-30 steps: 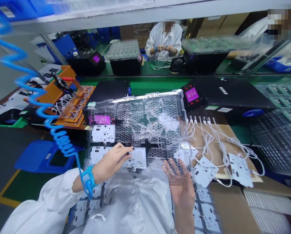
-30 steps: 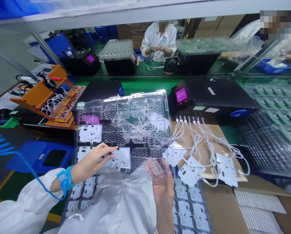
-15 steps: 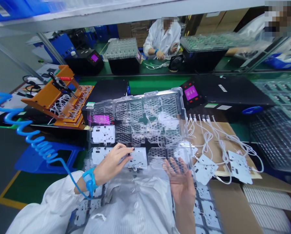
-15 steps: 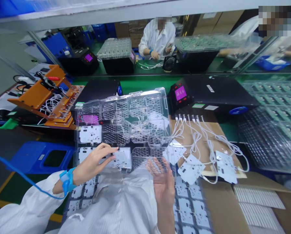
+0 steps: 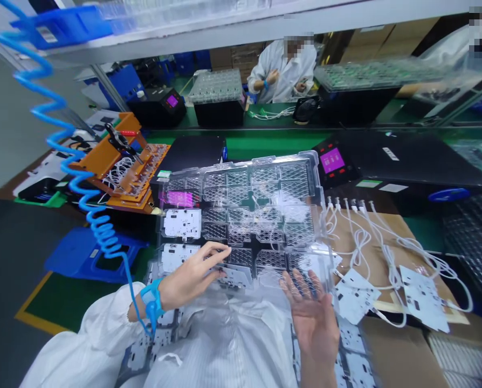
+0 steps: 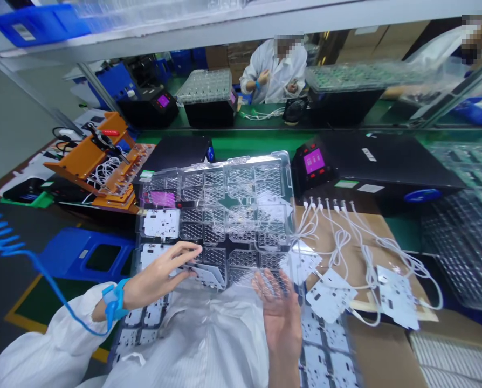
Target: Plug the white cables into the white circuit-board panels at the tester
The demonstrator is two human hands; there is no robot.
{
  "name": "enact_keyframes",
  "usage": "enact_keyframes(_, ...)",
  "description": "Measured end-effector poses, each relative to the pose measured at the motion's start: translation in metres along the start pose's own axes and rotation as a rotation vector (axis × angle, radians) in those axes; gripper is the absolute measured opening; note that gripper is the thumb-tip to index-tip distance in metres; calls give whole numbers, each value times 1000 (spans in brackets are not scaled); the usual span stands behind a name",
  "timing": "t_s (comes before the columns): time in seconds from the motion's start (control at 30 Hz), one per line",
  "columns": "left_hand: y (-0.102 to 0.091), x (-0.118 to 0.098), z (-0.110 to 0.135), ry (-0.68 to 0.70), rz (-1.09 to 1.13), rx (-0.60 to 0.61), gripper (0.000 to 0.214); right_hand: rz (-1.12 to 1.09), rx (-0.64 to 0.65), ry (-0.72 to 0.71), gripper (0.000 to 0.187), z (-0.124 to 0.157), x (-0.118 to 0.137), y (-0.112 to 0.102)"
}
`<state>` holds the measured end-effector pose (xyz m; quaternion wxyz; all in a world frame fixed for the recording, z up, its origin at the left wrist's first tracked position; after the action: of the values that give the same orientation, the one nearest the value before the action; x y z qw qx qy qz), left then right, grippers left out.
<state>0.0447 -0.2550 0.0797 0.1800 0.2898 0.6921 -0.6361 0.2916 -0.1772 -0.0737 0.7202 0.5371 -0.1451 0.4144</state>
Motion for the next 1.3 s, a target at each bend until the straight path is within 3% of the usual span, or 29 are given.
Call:
enact_keyframes(0.17, -3, -7, 6, 35, 123, 158, 36, 2, 33, 18, 42, -5, -2, -4)
enact_keyframes(0.3, -38, -6, 13, -38, 210, 170, 33, 12, -50, 25, 43, -6, 2, -11)
enact_keyframes(0.43, -86, 26, 18, -210, 161, 131, 22, 31, -55, 14, 48, -7, 8, -17)
enact_keyframes(0.57, -106, 68, 16, -312, -24, 154, 35, 54, -7, -15, 51, -10, 12, -23)
enact_keyframes(0.7, -100, 90, 11, -321, -81, 212, 41, 62, -3, -26, 52, -9, 12, -24)
enact_keyframes(0.9, -96, 98, 8, -302, -94, 212, 42, 55, -55, -23, 52, -5, 11, -24)
enact_keyframes(1.1, -93, 100, 5, -215, -100, 194, 31, 79, -23, -23, 50, -9, 11, -27)
enact_keyframes(1.3, -92, 94, 11, -258, -117, 184, 28, 81, -50, -12, 49, -7, 10, -28)
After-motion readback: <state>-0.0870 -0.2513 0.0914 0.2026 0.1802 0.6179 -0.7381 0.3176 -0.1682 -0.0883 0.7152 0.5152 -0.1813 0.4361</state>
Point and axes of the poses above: each hand's wrist, its own z-axis away from the middle knuckle, its own y-axis out of the palm, x = y × z, the point moved 9 cm from there along -z, towards the middle knuckle, and after that the axes turned 5 degrees about x, right-handed, at the moved point
